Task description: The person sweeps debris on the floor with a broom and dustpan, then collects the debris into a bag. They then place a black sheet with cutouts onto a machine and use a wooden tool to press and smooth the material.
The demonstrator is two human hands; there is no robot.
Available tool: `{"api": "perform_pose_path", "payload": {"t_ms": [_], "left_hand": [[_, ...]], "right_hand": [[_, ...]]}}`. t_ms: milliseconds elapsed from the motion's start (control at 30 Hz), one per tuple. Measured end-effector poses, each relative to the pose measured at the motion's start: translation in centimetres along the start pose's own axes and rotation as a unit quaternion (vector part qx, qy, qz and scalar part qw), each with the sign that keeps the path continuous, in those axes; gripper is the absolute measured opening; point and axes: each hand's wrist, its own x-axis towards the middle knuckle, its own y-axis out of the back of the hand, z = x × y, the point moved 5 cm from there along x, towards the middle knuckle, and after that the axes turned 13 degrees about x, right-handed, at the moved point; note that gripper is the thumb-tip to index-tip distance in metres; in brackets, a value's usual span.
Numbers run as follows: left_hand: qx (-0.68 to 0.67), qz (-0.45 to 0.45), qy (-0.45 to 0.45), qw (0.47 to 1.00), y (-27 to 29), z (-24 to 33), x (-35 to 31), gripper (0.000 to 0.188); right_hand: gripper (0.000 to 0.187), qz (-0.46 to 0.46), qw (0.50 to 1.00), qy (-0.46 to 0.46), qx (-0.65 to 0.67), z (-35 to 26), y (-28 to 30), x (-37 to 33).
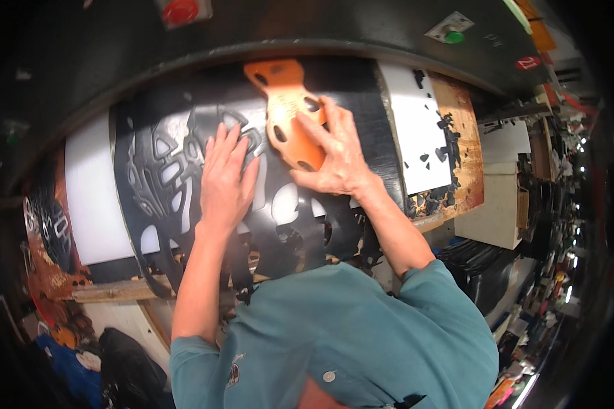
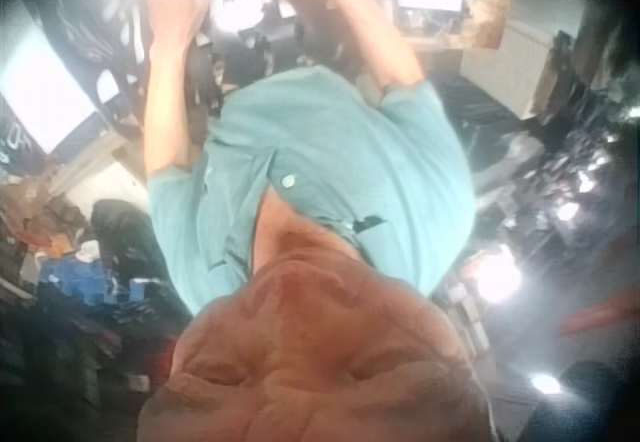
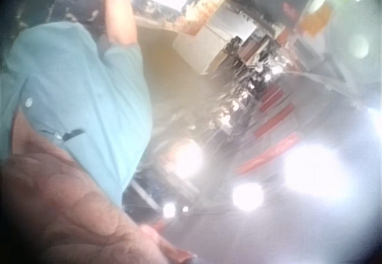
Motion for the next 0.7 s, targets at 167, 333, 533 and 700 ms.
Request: {"api": "perform_pose_path", "payload": {"t_ms": [167, 333, 533, 700], "left_hand": [[-0.092, 0.057, 0.041, 0.993, 5.0, 1.4, -2.4, 0.023], [-0.215, -0.09, 0.124, 0.965, 7.1, 6.1, -11.6, 0.005], [-0.018, 0.023, -0.029, 0.999, 3.0, 8.7, -13.4, 0.024], [-0.004, 0.036, -0.025, 0.999, 3.5, 7.9, -13.3, 0.022]], "right_hand": [[0.107, 0.019, 0.999, -0.007, 0.036, -0.5, 0.8, -1.9], [0.09, 0.134, 0.986, -0.029, 0.094, -1.3, 0.1, -5.8], [0.085, 0.136, 0.982, -0.008, 0.128, -0.2, -0.3, -6.1], [0.017, 0.337, 0.926, -0.009, 0.168, 1.1, 10.7, -6.7]]}}
